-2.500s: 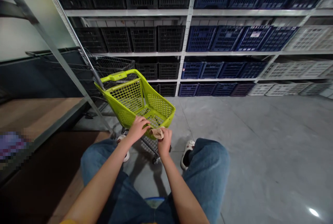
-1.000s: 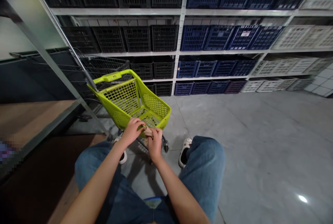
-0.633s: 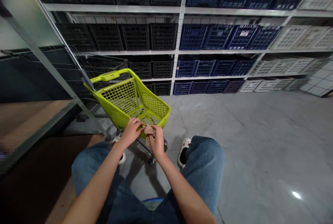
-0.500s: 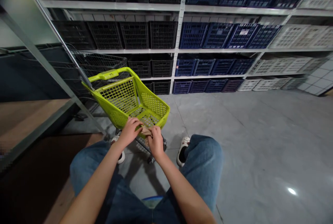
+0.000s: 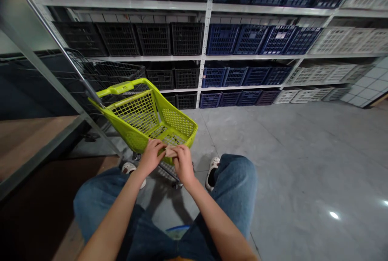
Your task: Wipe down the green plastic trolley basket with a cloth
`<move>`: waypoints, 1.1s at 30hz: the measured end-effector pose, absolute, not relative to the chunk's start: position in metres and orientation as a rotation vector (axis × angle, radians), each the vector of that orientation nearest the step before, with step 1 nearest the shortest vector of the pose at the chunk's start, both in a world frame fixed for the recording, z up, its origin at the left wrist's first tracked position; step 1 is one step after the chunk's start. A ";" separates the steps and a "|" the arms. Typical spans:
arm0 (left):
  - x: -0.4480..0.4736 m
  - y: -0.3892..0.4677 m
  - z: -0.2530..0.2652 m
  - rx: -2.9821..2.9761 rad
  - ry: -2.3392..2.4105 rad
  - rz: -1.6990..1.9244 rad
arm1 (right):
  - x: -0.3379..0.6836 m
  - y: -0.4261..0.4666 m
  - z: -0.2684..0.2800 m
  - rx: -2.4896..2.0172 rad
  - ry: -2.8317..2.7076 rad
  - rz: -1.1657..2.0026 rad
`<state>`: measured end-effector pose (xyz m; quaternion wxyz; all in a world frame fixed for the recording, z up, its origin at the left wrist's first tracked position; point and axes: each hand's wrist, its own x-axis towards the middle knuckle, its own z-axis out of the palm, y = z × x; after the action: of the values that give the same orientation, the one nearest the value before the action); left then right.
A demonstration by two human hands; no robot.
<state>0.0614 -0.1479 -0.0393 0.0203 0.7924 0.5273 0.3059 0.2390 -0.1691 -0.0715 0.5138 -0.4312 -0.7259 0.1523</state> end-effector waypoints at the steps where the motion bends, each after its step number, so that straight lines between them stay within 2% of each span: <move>1: 0.062 -0.149 -0.039 2.460 1.644 0.943 | 0.240 -0.167 -0.071 -1.013 -1.832 0.366; 6: 0.066 -0.150 -0.041 2.462 1.683 0.915 | 0.247 -0.154 -0.076 -0.967 -1.998 0.307; 16: 0.083 -0.152 -0.039 2.441 1.745 0.947 | 0.267 -0.147 -0.076 -0.952 -1.897 0.331; 21: 0.088 -0.154 -0.039 2.418 1.757 0.995 | 0.268 -0.152 -0.105 -0.999 -1.653 0.277; 33: 0.083 -0.157 -0.036 2.393 1.714 1.011 | 0.252 -0.179 -0.196 -1.074 -1.991 0.384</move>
<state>0.0830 -0.1566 -0.0358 0.0148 0.7687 0.5508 0.3247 0.2524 -0.1790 -0.1962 0.4110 -0.4269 -0.7909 0.1527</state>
